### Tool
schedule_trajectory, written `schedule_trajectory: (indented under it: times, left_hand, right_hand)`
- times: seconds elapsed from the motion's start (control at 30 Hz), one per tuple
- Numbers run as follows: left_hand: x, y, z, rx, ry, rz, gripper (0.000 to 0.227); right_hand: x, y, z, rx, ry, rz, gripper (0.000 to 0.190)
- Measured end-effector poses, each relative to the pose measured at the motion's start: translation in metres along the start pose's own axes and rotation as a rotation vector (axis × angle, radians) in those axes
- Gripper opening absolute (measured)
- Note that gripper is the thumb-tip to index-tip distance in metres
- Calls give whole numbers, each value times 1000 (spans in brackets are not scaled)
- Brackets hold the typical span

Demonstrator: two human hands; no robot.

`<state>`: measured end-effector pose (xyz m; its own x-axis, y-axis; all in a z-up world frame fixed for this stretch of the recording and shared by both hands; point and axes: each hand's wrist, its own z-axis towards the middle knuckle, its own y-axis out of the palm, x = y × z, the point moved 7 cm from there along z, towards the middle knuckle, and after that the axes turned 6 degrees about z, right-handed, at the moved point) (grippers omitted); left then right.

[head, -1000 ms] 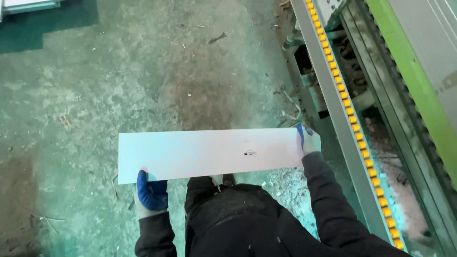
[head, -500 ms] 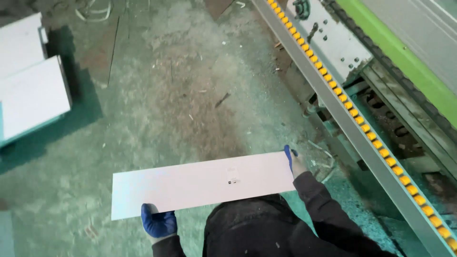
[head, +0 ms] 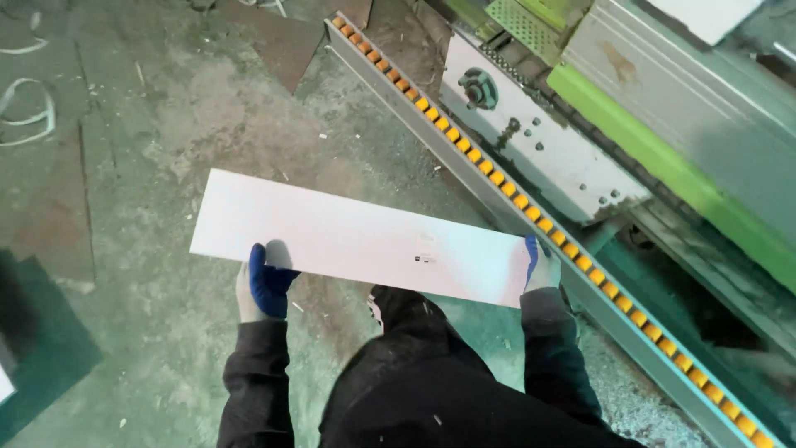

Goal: Feeding wooden panels into an edge banding machine and retrieving them after processing.

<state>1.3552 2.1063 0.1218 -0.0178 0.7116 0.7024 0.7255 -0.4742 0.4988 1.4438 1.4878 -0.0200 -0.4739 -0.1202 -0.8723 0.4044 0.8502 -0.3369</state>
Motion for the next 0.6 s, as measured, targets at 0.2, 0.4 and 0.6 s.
schedule_trajectory:
  times: [0.2,0.4,0.6]
  left_hand:
    - [-30,155,158,-99,-273,-114,63]
    - [-33,301,306,-219,-299,143,62]
    - [-130,435,495,-471,-603,526,89]
  right_hand:
    - [22,25,186,203,113,-180,71]
    - [-40,53,161,390,70,66,42]
    - [-16,154,70,692,189,418,40]
